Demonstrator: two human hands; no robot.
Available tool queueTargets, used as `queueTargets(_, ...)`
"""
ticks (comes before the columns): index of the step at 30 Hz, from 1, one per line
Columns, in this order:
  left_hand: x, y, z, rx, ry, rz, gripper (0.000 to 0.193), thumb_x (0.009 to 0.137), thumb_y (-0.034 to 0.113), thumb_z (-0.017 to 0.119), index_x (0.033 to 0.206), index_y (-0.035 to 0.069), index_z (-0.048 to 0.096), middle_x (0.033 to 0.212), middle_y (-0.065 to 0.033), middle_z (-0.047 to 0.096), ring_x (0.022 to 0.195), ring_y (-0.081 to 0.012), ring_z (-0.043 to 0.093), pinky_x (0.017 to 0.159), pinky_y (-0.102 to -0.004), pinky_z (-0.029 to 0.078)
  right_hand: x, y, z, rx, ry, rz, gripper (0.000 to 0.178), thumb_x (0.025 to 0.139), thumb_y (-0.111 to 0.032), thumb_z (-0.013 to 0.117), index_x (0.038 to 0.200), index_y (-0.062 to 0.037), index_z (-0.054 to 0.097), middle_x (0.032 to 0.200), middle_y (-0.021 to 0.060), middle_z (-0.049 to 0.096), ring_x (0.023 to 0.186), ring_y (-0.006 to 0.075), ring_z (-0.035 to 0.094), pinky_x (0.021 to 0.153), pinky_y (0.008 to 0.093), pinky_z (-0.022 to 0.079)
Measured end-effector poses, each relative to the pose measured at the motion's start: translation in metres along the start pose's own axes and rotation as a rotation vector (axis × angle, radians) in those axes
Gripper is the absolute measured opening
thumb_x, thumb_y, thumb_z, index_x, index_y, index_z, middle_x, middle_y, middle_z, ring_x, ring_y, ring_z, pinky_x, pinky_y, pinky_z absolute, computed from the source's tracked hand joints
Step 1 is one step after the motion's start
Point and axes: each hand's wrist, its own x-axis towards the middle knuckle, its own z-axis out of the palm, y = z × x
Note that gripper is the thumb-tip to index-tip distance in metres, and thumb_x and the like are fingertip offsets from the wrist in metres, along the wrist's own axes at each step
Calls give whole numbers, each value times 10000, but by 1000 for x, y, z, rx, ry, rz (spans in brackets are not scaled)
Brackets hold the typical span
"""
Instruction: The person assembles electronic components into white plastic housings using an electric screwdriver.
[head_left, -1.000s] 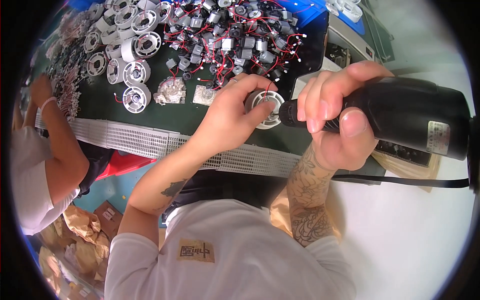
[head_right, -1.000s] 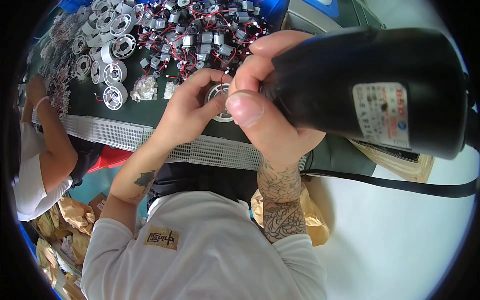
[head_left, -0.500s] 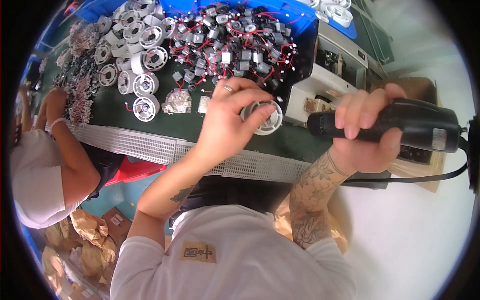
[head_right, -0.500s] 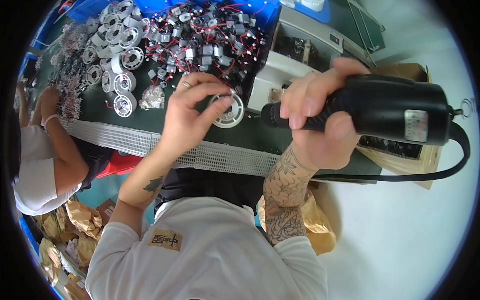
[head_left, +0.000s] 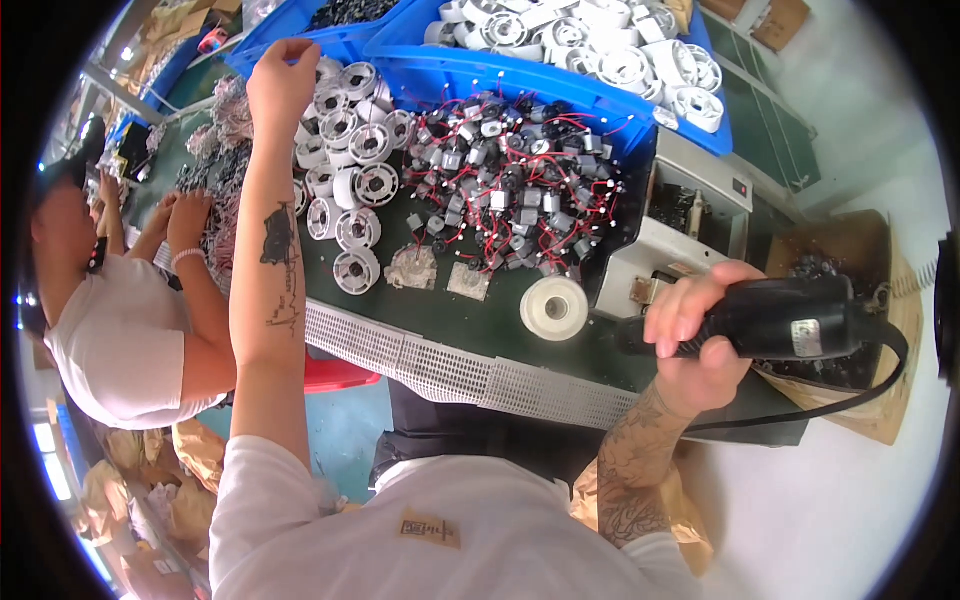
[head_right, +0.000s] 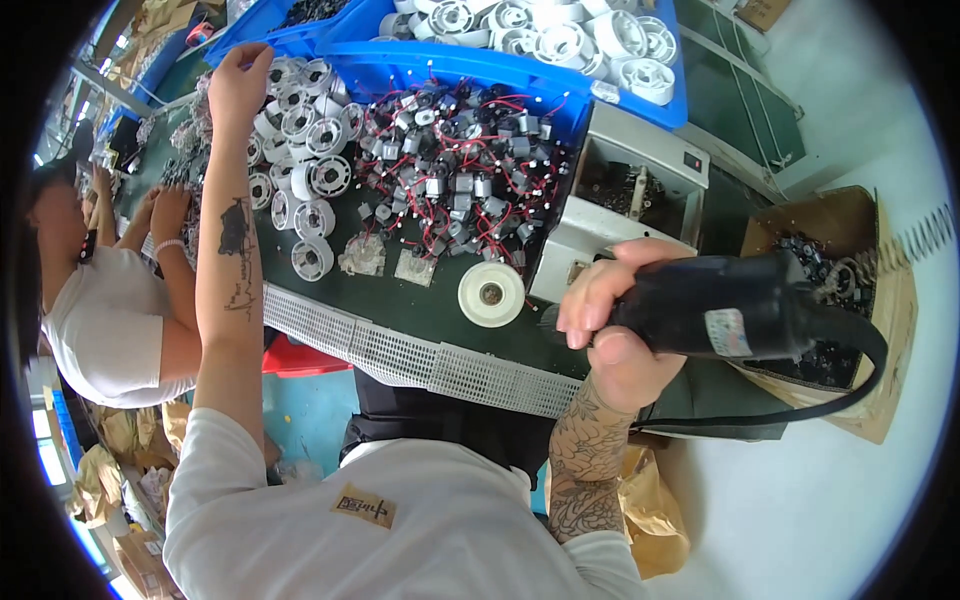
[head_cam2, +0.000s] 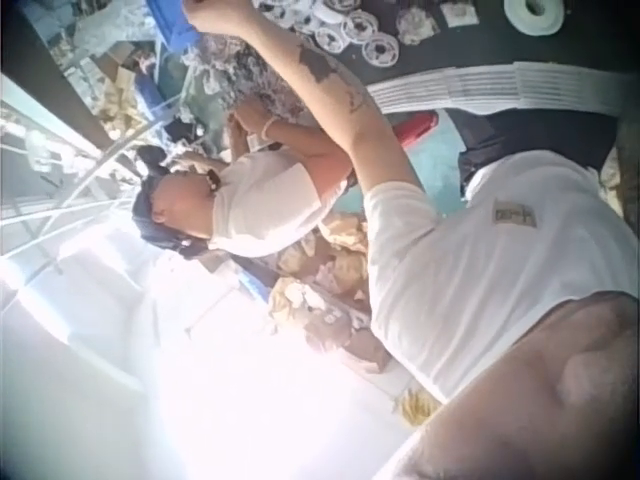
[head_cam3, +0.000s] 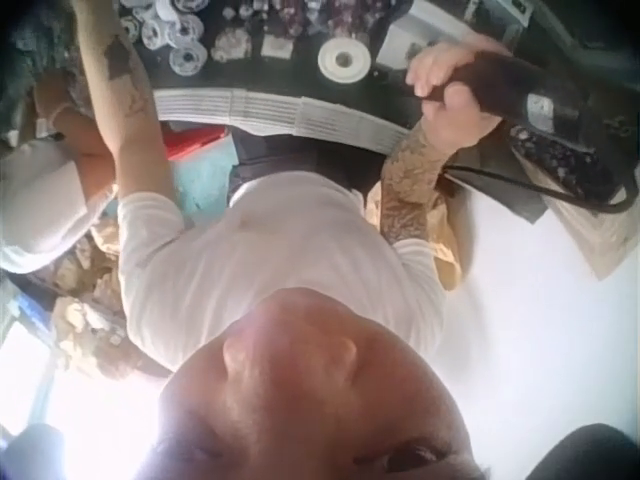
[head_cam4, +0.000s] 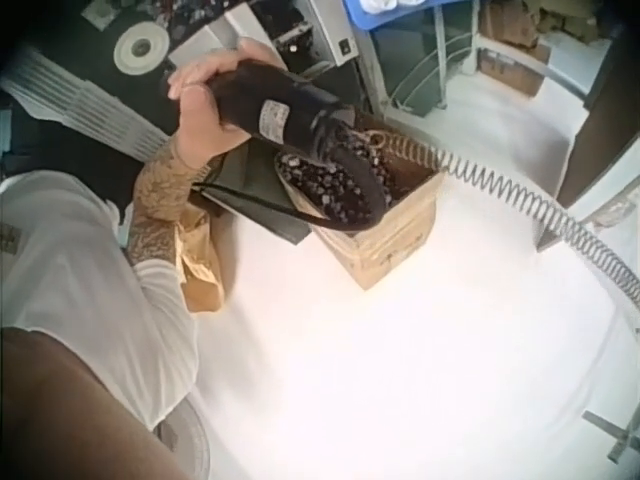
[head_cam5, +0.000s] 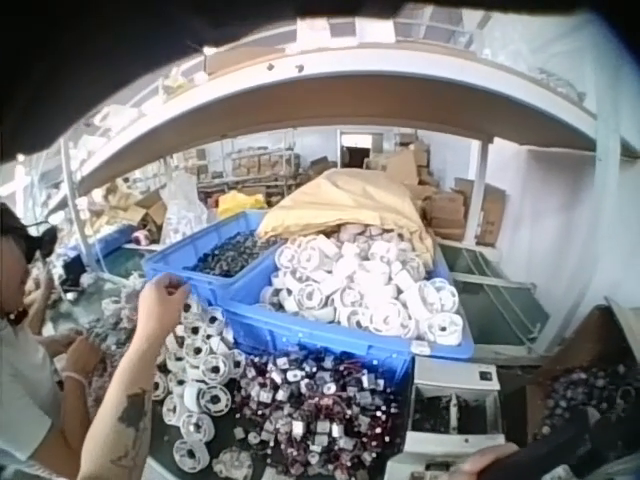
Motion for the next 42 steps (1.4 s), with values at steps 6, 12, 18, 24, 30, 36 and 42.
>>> queueTargets(6,9,107,75,-109,-366,441,347,706,248,676,969,22,663,860,-201,662,805,-341,645,726,-383,519,-1,8,-4,-129,-38,28,620,821,-308,701,1238,32,392,711,50,512,527,144,479,468,290,401)
queueTargets(12,27,104,178,174,-441,664,247,748,229,580,906,71,683,903,-191,673,880,-356,638,792,-439,508,4,15,-6,-30,48,73,536,764,-108,699,1201,54,435,704,88,545,524,166,523,499,317,444)
queueTargets(18,-9,142,88,5,-142,395,207,757,185,602,871,22,659,822,-211,659,803,-371,642,730,-443,516,4,10,-4,-13,36,55,539,760,-116,707,1192,62,437,686,81,541,519,164,519,502,318,444)
queueTargets(24,-123,180,-20,-488,-626,226,282,834,208,645,1020,-4,654,803,-102,649,704,-187,617,659,-316,480,0,1,-12,10,27,20,578,755,-140,728,1200,63,420,687,79,538,521,165,515,501,312,441)
queueTargets(30,-250,150,-24,-452,-629,470,215,770,75,664,977,14,665,885,-132,588,802,-306,575,702,-375,476,1,1,-7,24,1,23,591,756,-144,735,1207,65,418,702,77,543,527,163,517,504,304,442)
queueTargets(36,-263,153,-23,-361,-515,380,273,767,55,650,1039,24,665,959,-127,582,871,-288,537,724,-371,467,1,3,-8,15,-5,34,560,754,-103,710,1208,71,431,705,80,549,533,166,530,504,301,451)
queueTargets(42,-239,153,-40,-259,-557,444,168,823,156,662,902,9,682,912,-134,612,844,-300,573,724,-368,468,1,4,-12,-2,30,20,532,740,-78,690,1187,79,448,698,81,551,519,167,531,486,301,452)
